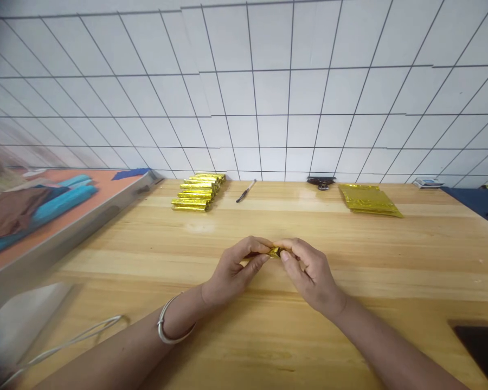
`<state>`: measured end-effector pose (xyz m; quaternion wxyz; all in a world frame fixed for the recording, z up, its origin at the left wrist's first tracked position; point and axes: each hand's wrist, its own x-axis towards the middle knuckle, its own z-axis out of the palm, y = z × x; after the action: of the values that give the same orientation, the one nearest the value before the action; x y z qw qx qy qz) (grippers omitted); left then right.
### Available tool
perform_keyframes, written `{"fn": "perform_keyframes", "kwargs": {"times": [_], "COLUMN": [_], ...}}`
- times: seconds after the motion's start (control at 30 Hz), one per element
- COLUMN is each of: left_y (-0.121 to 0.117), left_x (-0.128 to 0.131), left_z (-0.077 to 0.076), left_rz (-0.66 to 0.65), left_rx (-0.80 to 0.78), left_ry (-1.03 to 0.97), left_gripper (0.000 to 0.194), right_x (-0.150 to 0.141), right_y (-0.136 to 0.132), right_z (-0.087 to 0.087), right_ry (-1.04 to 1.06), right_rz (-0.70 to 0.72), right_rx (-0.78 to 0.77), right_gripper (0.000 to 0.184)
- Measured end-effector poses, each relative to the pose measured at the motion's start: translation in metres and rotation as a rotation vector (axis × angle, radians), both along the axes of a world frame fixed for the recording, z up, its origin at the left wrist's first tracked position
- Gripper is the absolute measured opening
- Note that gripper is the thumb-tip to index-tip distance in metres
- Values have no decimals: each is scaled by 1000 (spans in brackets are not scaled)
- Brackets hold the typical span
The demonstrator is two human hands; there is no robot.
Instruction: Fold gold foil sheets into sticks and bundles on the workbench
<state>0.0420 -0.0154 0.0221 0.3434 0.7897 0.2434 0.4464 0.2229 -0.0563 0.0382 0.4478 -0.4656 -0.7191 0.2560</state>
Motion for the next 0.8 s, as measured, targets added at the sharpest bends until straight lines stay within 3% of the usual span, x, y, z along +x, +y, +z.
{"fn": "perform_keyframes", "kwargs": {"times": [0.17,0.3,0.4,0.47,0.63,0.8], "left_y": [7,12,16,19,23,20], "left_x": [-4,-7,-12,-14,-16,-16], "left_z": [6,9,12,14,18,22], "left_rz": [-9,-41,-83,-106,-108,-102], "left_rx": [-14,84,192,266,339,354], "left_ry": [59,133,251,348,527,593], "left_gripper": [9,10,12,14,17,18], "right_x": [1,0,2,5,11,7], "right_y": [3,6,8,10,11,6], "right_z": [-5,-3,1,2,0,-3], "right_ry": [31,15,-111,-263,-679,-796], "right_rz": [-18,-37,-11,24,10,-43], "right_rx": [-51,-91,-109,-21,406,548], "right_gripper": [21,18,14,14,15,11]}}
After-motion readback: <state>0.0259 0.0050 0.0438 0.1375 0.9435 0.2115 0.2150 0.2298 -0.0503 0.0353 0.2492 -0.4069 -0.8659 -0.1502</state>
